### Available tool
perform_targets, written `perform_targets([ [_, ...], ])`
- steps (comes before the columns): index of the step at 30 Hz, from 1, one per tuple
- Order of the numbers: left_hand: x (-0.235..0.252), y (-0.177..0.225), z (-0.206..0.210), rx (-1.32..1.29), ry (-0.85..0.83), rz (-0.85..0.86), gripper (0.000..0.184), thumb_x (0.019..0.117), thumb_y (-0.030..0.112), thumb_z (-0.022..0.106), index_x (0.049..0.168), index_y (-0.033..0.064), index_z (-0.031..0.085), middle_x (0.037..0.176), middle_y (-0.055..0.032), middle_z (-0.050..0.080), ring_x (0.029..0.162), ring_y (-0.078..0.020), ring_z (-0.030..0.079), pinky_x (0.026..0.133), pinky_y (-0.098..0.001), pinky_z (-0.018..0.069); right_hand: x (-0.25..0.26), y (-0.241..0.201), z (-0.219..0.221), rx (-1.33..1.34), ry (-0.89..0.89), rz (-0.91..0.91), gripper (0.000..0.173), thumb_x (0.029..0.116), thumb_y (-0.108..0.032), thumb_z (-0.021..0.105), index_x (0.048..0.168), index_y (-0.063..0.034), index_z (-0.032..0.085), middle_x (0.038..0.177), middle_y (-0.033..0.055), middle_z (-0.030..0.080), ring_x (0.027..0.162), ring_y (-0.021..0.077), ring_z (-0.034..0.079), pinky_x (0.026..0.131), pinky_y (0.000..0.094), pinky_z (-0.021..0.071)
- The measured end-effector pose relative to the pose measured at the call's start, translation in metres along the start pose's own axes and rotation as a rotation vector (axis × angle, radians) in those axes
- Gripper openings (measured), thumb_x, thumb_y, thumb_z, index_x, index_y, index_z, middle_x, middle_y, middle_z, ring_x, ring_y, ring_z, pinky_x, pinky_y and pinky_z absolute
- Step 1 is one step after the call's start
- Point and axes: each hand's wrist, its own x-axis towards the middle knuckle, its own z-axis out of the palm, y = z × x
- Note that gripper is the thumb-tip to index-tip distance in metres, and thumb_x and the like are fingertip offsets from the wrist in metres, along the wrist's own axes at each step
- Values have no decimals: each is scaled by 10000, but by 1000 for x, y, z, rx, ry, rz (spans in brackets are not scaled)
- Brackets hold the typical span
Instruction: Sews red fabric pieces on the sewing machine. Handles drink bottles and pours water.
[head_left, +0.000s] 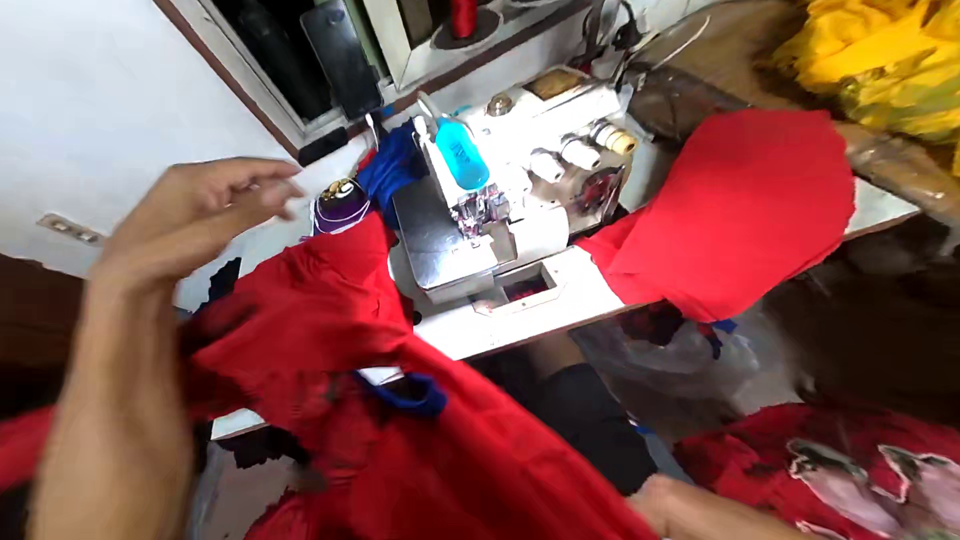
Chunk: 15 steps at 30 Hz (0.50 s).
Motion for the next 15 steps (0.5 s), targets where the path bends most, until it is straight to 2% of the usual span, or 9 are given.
perform_targets([
  [2, 36, -45, 28, -169, -20, 187, 475, 1049, 360, 509, 1375, 27, 601, 1225, -90, 716, 1086, -185, 705, 977, -381, 579, -14, 13, -11, -113, 91, 166, 396, 936, -347, 745, 1119, 4, 731, 954, 195, 743, 891, 368, 724, 824, 626, 551],
  [3, 40, -55, 45, -222, -26, 200, 483, 1041, 377, 529, 1361, 25, 614, 1207, -86, 722, 1073, -181, 707, 971, -389, 583, -17, 20, -16, -177, 127, 240, 506, 941, -413, 729, 1260, -20, 704, 1078, 207, 744, 1003, 409, 712, 913, 667, 518],
  [4, 34, -63, 62, -241, -18, 181, 462, 1034, 366, 549, 1334, 27, 640, 1180, -78, 731, 1048, -170, 712, 956, -385, 588, -16, 27, -19, -236, 165, 280, 568, 947, -478, 702, 1313, -45, 682, 1125, 208, 737, 1041, 432, 701, 934, 694, 497],
  [5, 23, -71, 78, -256, -13, 135, 421, 1031, 340, 571, 1304, 33, 664, 1160, -65, 739, 1025, -155, 714, 943, -371, 590, -12, 34, -18, -288, 229, 264, 579, 950, -520, 673, 1297, -56, 690, 1095, 199, 744, 1003, 426, 714, 897, 701, 512],
  [7, -6, -89, 110, -348, 20, 10, 316, 1024, 229, 591, 1241, 22, 690, 1127, -71, 748, 989, -169, 727, 919, -369, 604, 11, 40, -14, -359, 367, 164, 520, 969, -536, 625, 1215, -90, 730, 1011, 139, 761, 915, 355, 741, 822, 659, 562],
  [9, -43, -105, 139, -424, 103, -111, 256, 1025, 152, 574, 1200, 15, 702, 1063, -70, 759, 908, -164, 740, 844, -353, 628, 45, 34, -10, -401, 444, 48, 420, 1004, -471, 593, 1162, -114, 747, 995, 91, 764, 887, 291, 747, 791, 592, 595],
  [11, -82, -111, 166, -462, 173, -236, 230, 1028, 145, 573, 1167, 25, 711, 1004, -56, 763, 829, -150, 736, 777, -340, 633, 83, 26, -8, -431, 484, -73, 348, 1031, -401, 569, 1124, -121, 753, 1007, 59, 765, 893, 232, 748, 784, 511, 614],
  [13, -116, -110, 195, -483, 208, -359, 211, 1000, 156, 614, 1130, 32, 724, 971, -49, 763, 805, -153, 737, 749, -353, 636, 124, 24, 0, -441, 534, -183, 296, 1037, -355, 580, 1099, -128, 761, 969, 34, 762, 869, 185, 740, 769, 428, 620],
  [15, -136, -103, 222, -461, 249, -447, 199, 947, 143, 690, 1114, 47, 740, 965, -32, 770, 829, -128, 744, 765, -321, 640, 163, 28, 12, -479, 580, -282, 209, 1005, -265, 633, 1106, -124, 749, 993, 21, 751, 908, 175, 728, 790, 398, 619],
])
